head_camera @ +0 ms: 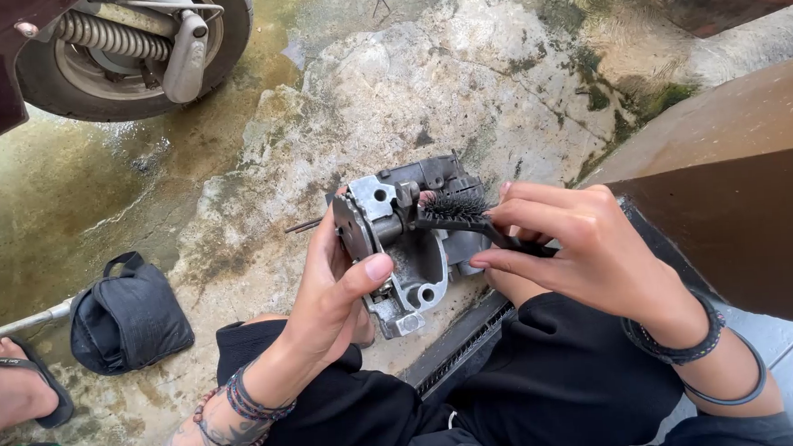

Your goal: The person sits on the ground and uses a wire brush to scrub a small metallic mechanical part held in their left hand. They rotate the part to clean various surfaces and crevices. A larger engine component rests on the ground nearby.

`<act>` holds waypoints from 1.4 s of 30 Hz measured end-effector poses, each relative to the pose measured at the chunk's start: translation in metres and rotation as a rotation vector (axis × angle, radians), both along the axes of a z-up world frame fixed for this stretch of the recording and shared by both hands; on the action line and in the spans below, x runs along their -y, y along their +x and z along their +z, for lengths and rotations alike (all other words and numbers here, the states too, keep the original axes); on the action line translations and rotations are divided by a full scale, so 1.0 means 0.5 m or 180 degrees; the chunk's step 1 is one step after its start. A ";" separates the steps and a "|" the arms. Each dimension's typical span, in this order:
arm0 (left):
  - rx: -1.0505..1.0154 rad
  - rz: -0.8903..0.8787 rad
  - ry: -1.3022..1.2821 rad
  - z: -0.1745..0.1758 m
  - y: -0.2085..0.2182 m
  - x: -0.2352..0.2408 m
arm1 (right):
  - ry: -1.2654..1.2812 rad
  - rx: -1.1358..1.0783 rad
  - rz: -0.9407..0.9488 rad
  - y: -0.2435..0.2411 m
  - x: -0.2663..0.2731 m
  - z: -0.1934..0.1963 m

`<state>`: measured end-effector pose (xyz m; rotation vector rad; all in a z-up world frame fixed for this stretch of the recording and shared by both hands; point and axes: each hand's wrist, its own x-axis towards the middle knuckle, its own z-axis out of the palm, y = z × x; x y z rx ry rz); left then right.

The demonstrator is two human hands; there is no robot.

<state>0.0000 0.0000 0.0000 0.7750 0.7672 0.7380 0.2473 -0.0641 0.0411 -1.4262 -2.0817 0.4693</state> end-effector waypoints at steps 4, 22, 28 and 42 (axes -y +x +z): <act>0.0010 0.0044 0.0001 0.018 0.009 -0.004 | -0.0046 0.0078 -0.0108 -0.025 0.005 0.018; 0.2200 -0.0631 -0.1089 -0.070 -0.043 -0.035 | 0.0083 -0.0621 0.0351 -0.055 -0.075 -0.002; 0.2273 -0.0842 -0.0472 -0.072 -0.041 -0.047 | -0.0444 -0.0795 0.0498 -0.046 -0.075 -0.014; 0.2557 -0.0970 -0.0897 -0.065 0.003 -0.026 | -0.1767 -0.2348 0.1603 -0.027 -0.091 -0.080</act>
